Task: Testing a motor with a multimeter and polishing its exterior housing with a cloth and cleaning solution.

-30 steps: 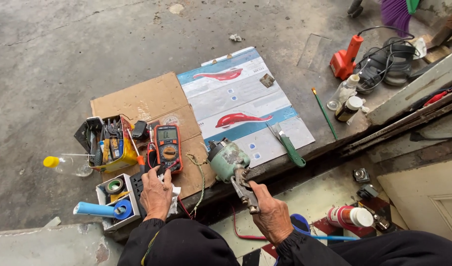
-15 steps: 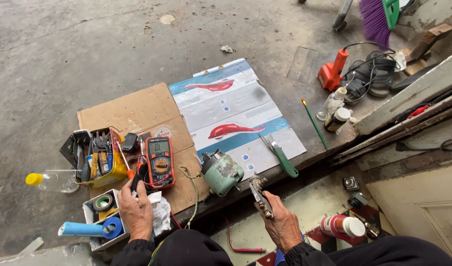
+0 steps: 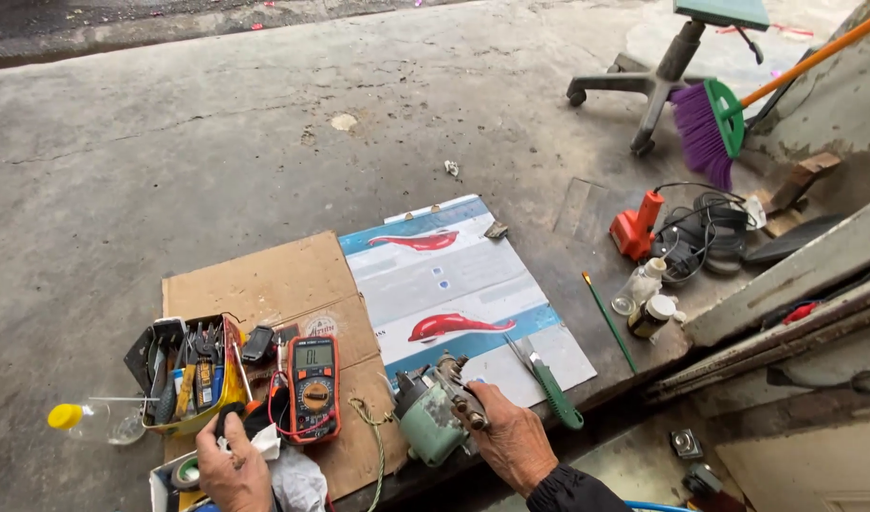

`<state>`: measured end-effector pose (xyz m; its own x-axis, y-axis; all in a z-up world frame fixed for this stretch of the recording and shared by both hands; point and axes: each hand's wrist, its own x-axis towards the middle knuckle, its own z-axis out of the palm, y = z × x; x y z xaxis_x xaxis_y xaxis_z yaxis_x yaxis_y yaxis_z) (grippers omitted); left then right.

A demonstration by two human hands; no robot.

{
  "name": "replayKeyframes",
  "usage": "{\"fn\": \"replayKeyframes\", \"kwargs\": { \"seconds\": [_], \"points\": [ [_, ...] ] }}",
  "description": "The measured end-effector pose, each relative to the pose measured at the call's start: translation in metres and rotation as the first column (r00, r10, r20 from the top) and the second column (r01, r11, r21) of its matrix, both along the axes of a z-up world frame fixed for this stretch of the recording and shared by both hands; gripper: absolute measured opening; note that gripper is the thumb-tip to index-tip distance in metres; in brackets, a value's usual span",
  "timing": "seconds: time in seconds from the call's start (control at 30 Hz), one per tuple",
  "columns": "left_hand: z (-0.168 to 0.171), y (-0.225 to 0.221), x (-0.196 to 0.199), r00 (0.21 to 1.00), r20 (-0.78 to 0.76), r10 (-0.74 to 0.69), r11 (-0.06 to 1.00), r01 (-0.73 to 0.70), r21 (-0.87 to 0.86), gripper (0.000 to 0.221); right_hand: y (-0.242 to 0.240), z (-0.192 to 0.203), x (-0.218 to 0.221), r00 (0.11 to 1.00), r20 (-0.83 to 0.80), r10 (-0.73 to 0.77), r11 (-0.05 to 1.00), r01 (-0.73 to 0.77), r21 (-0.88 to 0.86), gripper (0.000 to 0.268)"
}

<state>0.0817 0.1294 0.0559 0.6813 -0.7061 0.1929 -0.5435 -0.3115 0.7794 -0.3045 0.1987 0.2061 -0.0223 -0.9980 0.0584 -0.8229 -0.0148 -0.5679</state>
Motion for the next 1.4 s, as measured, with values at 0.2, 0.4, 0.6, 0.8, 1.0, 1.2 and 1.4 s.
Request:
{"fn": "replayKeyframes", "kwargs": {
  "seconds": [0.2,0.4,0.6,0.8,1.0,1.2,1.4],
  "points": [
    [0.019,-0.011,0.012,0.987,0.152,0.045,0.990,-0.024,-0.138,0.029,-0.032,0.016,-0.002,0.986,-0.056,0.159,0.987,-0.158,0.027,0.047],
    [0.127,-0.002,0.004,0.973,0.196,-0.119,0.925,0.180,-0.334,0.029,-0.049,0.030,-0.078,0.897,-0.367,0.248,0.955,-0.162,0.248,0.049],
    [0.217,-0.024,-0.064,0.825,0.137,-0.547,0.801,0.564,-0.201,0.053,-0.025,0.095,-0.166,0.887,-0.447,-0.114,0.961,0.212,0.175,0.056],
    [0.190,-0.060,-0.215,0.238,0.252,-0.938,0.340,0.772,0.537,0.046,0.036,0.011,-0.209,0.898,-0.209,-0.386,0.883,0.426,0.199,0.048],
    [0.071,-0.029,-0.378,0.385,0.020,-0.923,0.325,0.750,0.576,0.048,0.067,-0.014,-0.187,0.761,0.092,-0.643,0.702,0.536,0.469,0.056],
    [-0.039,-0.033,-0.468,0.747,-0.090,-0.659,0.630,0.613,0.477,0.073,0.071,-0.087,-0.198,0.835,0.148,-0.529,0.841,0.540,-0.039,0.051],
    [-0.047,-0.064,-0.496,0.757,-0.098,-0.646,0.625,0.598,0.502,0.036,0.059,-0.211,-0.228,0.843,0.259,-0.471,0.865,0.499,-0.050,0.049]
  ]
}}
